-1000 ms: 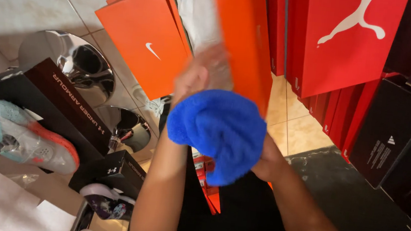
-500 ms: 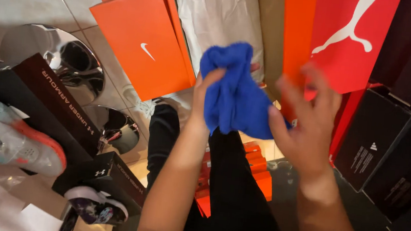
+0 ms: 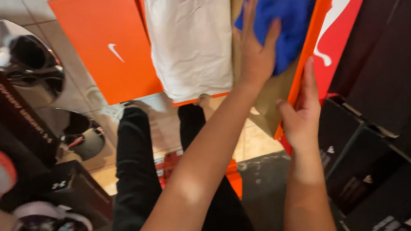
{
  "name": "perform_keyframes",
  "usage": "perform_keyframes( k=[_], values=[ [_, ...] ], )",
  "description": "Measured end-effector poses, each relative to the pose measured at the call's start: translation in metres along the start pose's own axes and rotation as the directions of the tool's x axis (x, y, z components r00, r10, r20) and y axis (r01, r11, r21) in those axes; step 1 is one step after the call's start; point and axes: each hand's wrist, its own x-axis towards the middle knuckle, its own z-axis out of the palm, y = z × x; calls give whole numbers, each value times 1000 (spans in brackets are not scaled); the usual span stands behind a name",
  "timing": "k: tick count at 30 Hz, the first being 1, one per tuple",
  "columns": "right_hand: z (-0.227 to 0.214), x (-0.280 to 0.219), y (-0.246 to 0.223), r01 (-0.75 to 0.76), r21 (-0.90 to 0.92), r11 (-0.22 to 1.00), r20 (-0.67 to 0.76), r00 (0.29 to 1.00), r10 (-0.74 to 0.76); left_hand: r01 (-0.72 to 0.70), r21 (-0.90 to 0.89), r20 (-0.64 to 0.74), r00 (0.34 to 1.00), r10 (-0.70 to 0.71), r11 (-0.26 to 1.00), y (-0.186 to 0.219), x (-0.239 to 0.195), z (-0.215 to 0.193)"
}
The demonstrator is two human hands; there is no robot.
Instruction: Wiping down shoe boxes with a cloth to clean them before shipping or storage
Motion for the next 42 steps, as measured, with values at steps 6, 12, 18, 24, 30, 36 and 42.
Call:
perform_keyframes(
  k=[6,12,18,24,30,36,42],
  values=[
    [-20,4,58,98,163,982,-10,995,-98,-259,396,180,963,202,881,-99,-54,-44],
    [-23,0,65,80,134,988,-24,997,-78,-364,381,274,922,273,850,-109,-62,-27],
    [-18,0,61,87,86,992,7,996,-88,-247,761,168,968,186,600,-57,61,8],
    [-19,3,62,105,110,988,-17,994,-104,-635,574,608,753,250,517,-101,-29,-57],
    [-8,-4,39,99,-16,995,1,995,-99,-753,614,712,658,246,238,-115,-48,-101],
    [-2,7,21,145,-54,988,33,989,-143,-284,783,448,874,-186,553,-50,5,-70],
    [29,-7,-5,105,-287,952,87,993,-83,-7,540,306,933,-189,842,38,34,-83]
  ],
)
